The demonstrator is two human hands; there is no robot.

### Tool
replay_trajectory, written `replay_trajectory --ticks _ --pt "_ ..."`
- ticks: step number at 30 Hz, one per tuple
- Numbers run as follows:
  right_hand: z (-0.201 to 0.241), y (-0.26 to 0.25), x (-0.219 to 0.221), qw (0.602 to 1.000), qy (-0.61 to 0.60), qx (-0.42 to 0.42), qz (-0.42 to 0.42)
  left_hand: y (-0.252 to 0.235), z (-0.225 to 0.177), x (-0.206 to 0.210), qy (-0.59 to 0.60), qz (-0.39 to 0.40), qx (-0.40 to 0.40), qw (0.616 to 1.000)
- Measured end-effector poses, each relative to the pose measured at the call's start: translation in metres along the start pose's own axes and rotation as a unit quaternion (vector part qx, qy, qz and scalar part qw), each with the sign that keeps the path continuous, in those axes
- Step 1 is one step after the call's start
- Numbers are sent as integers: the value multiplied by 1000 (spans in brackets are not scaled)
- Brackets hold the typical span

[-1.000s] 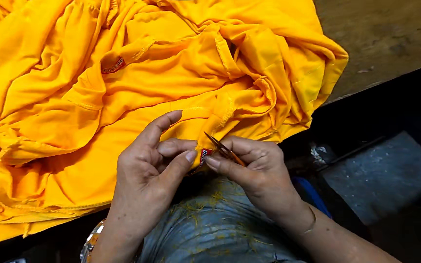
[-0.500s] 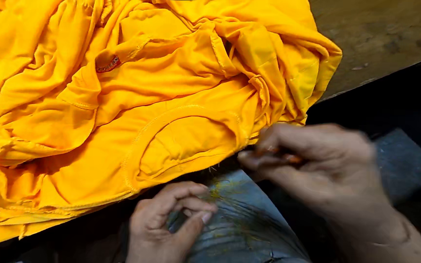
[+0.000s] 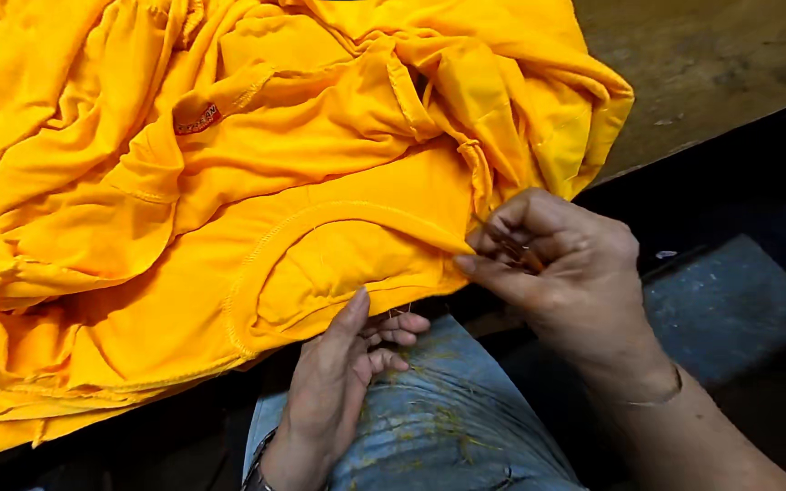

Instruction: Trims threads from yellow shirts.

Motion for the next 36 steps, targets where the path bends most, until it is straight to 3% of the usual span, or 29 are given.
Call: replay_trajectory --ticks 2,6,13,19,21,25,28,31,33,36 --pt "-11 12 -6 999 -35 30 -8 -1 3 4 11 -35 8 999" --pt "-24 30 -8 999 6 35 -4 1 6 9 7 -71 38 997" --pt "12 28 -22 984 114 -119 67 -1 11 15 5 -84 44 995" --pt "14 -10 -7 975 188 -118 -12 1 15 21 -48 -114 80 989" --pt "12 -28 1 973 204 -111 3 1 15 21 -38 -95 57 993" --pt "17 -44 17 932 330 -94 115 -8 16 17 35 38 -26 998" --pt "18 -45 14 918 361 -79 146 -19 16 21 59 93 -60 992" --pt "16 -42 4 952 269 -67 132 -28 15 28 75 86 -91 989" --pt "20 -38 -8 986 109 -37 117 -30 14 30 99 111 -97 984" --pt "17 -25 -25 995 -62 -2 76 -27 11 33 125 133 -51 982"
Point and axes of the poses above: each hand's wrist, its own y-axis away from the middle knuckle, its own x-axis out of the palm, z = x × y, the point moved 1 cm from there along -y, towards the middle knuckle, and after that the axes turned 1 degree about -x, right-handed, at the moved point
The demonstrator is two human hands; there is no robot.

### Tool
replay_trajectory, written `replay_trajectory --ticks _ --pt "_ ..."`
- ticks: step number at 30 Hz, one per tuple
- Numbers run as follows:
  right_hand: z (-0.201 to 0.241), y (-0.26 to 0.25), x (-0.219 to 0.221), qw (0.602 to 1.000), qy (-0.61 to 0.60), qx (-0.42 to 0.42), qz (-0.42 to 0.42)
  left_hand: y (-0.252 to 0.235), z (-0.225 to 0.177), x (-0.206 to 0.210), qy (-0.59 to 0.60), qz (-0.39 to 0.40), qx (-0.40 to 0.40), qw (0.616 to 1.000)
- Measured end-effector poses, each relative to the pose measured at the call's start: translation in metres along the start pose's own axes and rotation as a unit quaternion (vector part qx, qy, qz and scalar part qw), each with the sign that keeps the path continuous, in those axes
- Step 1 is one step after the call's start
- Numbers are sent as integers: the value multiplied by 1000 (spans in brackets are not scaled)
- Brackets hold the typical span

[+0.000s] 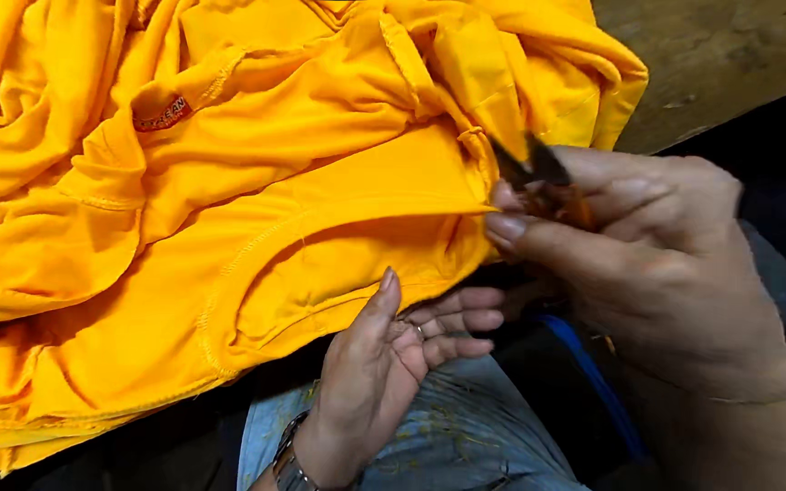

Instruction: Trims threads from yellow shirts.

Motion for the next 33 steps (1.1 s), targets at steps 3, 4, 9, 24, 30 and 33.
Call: replay_trajectory --ticks 3,4,9,24,30,33 --pt "-15 23 0 997 -32 47 -50 6 -6 7 36 -35 85 995" --pt "-21 31 5 995 -45 63 -62 8 -8 10 44 -49 110 992" --pt "-30 46 38 987 -104 94 -83 9 -6 10 35 -82 186 979" --pt "-3 29 22 973 110 -185 -79 6 -6 16 -149 -147 262 942" --pt "1 16 33 954 162 -248 -30 13 -2 14 -208 -181 264 924" --pt "2 22 36 945 205 -255 -23 14 -3 14 -207 -178 246 930"
Point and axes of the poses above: each hand's wrist, its own y-axis away from the middle knuckle, its own x-axis out of the palm, z = x × y, the point moved 1 cm from there along -y, towards the middle knuckle, and after that the axes turned 1 degree about -x, right-handed, at the moved point
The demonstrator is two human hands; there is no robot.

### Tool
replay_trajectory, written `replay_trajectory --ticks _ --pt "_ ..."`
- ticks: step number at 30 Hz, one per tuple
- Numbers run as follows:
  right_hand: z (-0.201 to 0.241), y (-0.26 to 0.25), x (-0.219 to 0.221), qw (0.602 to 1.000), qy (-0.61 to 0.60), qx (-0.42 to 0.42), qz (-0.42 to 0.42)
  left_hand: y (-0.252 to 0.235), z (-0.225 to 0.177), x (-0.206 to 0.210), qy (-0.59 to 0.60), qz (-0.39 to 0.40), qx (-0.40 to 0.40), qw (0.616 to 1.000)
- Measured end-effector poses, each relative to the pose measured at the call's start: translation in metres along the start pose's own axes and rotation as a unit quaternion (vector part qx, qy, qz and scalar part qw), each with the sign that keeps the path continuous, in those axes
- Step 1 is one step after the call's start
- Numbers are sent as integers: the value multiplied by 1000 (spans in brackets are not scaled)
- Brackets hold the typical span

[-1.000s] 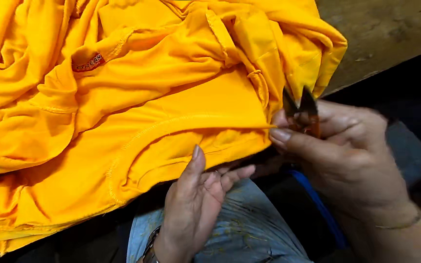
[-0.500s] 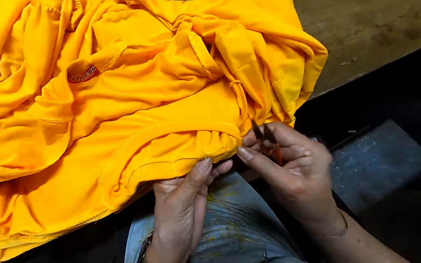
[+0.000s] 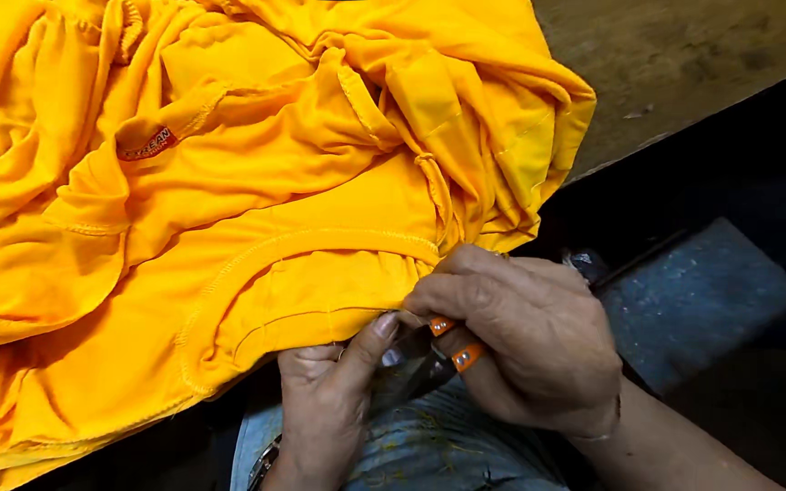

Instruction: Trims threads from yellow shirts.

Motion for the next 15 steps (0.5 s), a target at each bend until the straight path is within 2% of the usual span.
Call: replay_trajectory --ticks 3,6,12,15 --pt "5 15 1 999 2 -16 40 -4 -2 -1 30 28 -7 999" --pt "6 28 3 999 1 -18 46 -5 -2 -3 88 66 -28 994" --pt "13 33 5 999 26 -23 31 -6 3 6 87 27 -110 990" --pt "12 36 -2 999 3 19 31 -7 -1 5 99 10 -149 984"
Point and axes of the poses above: each hand's wrist, its own y-axis away from the middle knuckle, its own x-axis out of the palm, z = x × y, the point moved 1 cm from there along -y, towards the middle knuckle, and after that the axes turned 1 degree about -x, right-handed, at the moved point
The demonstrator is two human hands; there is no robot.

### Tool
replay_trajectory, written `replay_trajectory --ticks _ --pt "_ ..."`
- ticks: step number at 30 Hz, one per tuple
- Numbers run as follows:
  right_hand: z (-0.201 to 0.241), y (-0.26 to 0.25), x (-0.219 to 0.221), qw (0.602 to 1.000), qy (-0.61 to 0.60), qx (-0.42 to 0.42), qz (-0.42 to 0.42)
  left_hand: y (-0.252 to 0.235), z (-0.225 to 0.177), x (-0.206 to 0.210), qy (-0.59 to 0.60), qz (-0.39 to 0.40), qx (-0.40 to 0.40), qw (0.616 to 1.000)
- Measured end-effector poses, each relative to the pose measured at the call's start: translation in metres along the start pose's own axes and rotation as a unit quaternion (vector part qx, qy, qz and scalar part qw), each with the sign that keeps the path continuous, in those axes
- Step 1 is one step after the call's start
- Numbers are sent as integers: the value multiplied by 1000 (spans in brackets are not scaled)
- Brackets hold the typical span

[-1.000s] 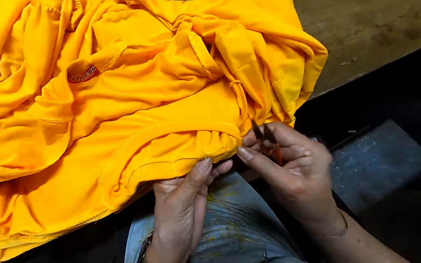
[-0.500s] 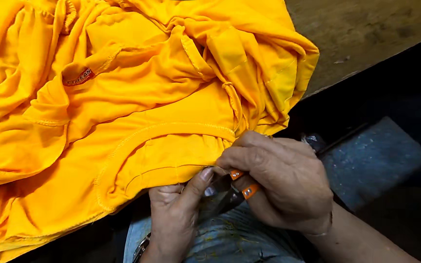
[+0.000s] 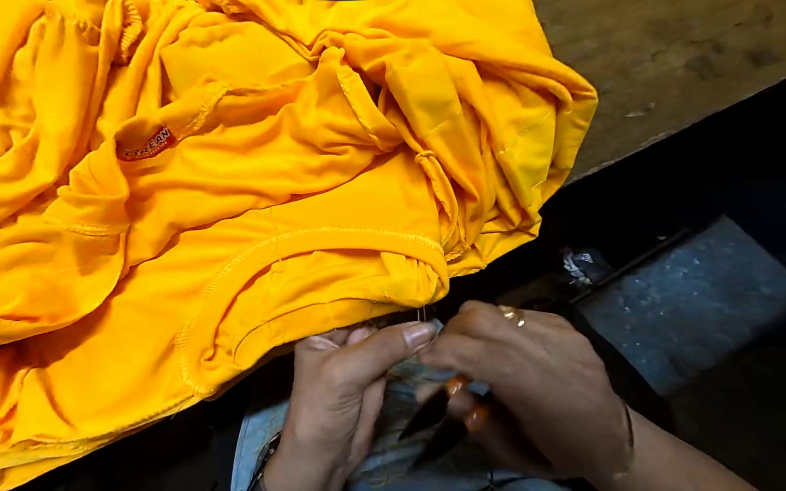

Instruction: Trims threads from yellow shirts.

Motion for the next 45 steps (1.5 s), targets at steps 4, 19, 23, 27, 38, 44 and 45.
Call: replay_trajectory --ticks 4,19,23,27,38,44,45 --pt "-12 9 -18 994 88 67 -8 3 -5 2 13 -8 12 1000" --pt "-19 5 -8 982 178 24 -57 4 -3 5 23 -17 19 999" --pt "-22 6 -9 983 174 27 -54 4 -3 5 32 -13 12 999" --pt "-25 13 -14 981 188 13 -37 7 -7 6 59 -6 1 998" --pt "-23 10 -13 981 186 -15 -46 8 -6 8 100 19 -8 995" --pt "-22 10 -12 982 183 -13 -46 9 -6 8 113 21 -10 993" --pt "-23 11 -13 982 185 -10 -45 9 -6 8 117 21 -10 993"
Point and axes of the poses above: each hand's wrist, its own y-axis away from the middle knuckle, its own x-axis out of the palm, z = x × y, the point moved 1 cm from there along -y, towards the middle knuckle, and after that the axes turned 1 degree about -x, right-handed, at the moved point
